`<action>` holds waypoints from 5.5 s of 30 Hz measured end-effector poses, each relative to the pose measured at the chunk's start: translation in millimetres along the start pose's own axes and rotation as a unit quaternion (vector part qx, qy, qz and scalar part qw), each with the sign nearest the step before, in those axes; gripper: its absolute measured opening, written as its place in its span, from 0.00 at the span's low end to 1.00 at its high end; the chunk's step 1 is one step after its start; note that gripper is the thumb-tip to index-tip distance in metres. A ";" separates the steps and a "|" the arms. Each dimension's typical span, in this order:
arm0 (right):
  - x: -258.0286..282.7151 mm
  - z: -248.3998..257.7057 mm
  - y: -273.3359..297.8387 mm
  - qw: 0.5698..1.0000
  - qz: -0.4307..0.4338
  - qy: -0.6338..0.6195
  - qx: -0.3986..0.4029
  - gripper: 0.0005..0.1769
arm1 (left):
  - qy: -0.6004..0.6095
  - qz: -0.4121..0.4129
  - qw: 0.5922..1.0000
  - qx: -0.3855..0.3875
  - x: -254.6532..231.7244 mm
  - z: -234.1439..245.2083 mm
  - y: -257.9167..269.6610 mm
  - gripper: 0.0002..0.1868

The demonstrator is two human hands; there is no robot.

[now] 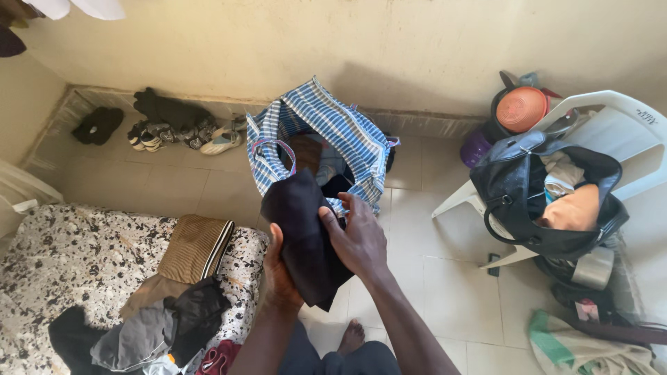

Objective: The person folds several pieces of clothing on a bed and places them into two different bags. They handle dark shorts, an orange shirt, and other garments, folding each item by hand and packing them into a black duffel bag and a blue-and-white striped tote bag.

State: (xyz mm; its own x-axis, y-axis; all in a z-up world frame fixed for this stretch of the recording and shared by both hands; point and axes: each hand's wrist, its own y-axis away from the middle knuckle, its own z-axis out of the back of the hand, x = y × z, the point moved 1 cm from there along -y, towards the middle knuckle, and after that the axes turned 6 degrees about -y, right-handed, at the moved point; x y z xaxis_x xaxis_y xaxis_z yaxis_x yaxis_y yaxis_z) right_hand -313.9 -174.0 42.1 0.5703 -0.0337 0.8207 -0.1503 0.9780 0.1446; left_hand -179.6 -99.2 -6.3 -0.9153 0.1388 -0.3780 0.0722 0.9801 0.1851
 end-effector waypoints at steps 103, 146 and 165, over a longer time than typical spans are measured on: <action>-318.4 -330.2 -415.7 0.821 -0.402 -0.355 0.196 0.25 | -0.215 -0.031 0.928 -0.304 -133.2 143.1 -335.3 0.38; 93.4 -203.8 -48.7 0.833 -0.058 -0.411 0.366 0.29 | -0.275 -0.206 0.918 -0.197 -195.3 71.9 67.0 0.32; 89.2 -184.3 -47.5 0.783 -0.092 -0.476 0.390 0.26 | -0.169 -0.319 0.904 -0.230 -146.1 56.1 62.2 0.30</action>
State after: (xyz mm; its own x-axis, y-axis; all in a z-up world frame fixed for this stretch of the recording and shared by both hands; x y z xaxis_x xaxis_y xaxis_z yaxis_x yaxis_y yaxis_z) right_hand -107.0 -185.4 6.6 -0.1634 -0.6611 0.7323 -0.7957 0.5272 0.2983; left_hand -19.1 -50.6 9.5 -0.5340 -0.3228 -0.7814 -0.6712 0.7239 0.1596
